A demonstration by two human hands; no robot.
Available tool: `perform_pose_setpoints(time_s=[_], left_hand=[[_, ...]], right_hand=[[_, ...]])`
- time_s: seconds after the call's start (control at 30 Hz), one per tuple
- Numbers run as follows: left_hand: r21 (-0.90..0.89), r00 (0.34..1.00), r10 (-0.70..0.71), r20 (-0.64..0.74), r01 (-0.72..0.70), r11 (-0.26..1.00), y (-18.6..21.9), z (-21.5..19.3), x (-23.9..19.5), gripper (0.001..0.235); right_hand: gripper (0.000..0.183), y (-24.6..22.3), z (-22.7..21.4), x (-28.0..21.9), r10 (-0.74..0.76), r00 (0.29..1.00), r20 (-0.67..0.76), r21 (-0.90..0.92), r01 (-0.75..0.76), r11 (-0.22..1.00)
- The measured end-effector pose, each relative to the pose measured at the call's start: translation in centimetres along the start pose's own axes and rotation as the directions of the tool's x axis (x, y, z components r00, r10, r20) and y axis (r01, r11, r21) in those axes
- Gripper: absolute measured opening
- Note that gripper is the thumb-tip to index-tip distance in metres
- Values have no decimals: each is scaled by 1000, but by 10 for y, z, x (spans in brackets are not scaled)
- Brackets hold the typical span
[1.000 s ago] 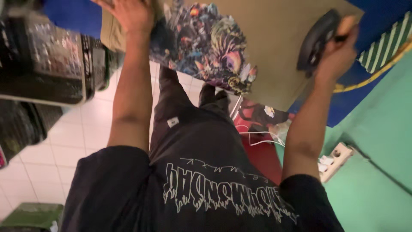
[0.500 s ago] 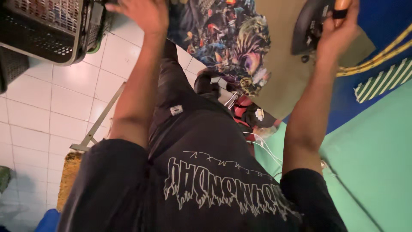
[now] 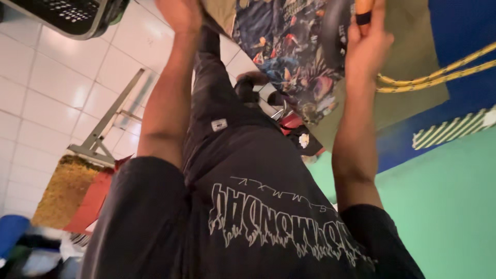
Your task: The person takes a t-shirt from a basket, spreads it across a blue ironing surface, and irons it with a small handheld iron. They kemudian fold the shirt and press it again with the iron to flatten the folds.
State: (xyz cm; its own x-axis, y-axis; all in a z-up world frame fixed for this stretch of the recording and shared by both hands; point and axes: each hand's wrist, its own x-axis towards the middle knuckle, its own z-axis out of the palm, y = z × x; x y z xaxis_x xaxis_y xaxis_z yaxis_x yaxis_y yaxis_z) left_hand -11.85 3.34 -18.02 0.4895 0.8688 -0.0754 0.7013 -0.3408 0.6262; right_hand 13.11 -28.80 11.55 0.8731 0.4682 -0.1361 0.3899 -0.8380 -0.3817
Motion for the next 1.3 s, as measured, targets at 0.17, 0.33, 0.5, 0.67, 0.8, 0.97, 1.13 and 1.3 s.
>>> perform_pose_setpoints(time_s=[0.17, 0.33, 0.5, 0.67, 0.8, 0.97, 1.13, 1.3], left_hand=[[-288, 977, -5, -212, -58, 956, -5, -7, -3, 21], [-274, 970, 68, -232, -132, 952, 13, -13, 15, 28], [-477, 986, -118, 114, 159, 864, 43, -50, 27, 45], [-332, 924, -185, 336, 300, 894, 20, -80, 11, 58], [62, 806, -295, 514, 308, 949, -44, -79, -31, 57], [339, 590, -438, 678, 278, 899, -121, -109, -101, 56], [412, 453, -698, 555, 579, 704, -137, -148, -155, 63], [414, 441, -664, 604, 538, 734, -126, -156, -141, 63]], right_hand=[[55, -47, 21, -17, -93, 960, 263, 33, 88, 996], [82, -109, 50, -8, -368, 885, 287, -107, 411, 905], [73, -133, 73, 71, -266, 956, 125, -238, 289, 927], [57, -141, 72, 112, -310, 948, 67, -22, 312, 950], [76, -134, 60, 115, -334, 916, 222, -110, 364, 925], [75, -108, 42, 133, -259, 957, 129, -156, 277, 948], [67, -86, 32, 137, -293, 955, -54, -169, 280, 945], [71, -112, 51, 121, -283, 946, 161, -87, 299, 950]])
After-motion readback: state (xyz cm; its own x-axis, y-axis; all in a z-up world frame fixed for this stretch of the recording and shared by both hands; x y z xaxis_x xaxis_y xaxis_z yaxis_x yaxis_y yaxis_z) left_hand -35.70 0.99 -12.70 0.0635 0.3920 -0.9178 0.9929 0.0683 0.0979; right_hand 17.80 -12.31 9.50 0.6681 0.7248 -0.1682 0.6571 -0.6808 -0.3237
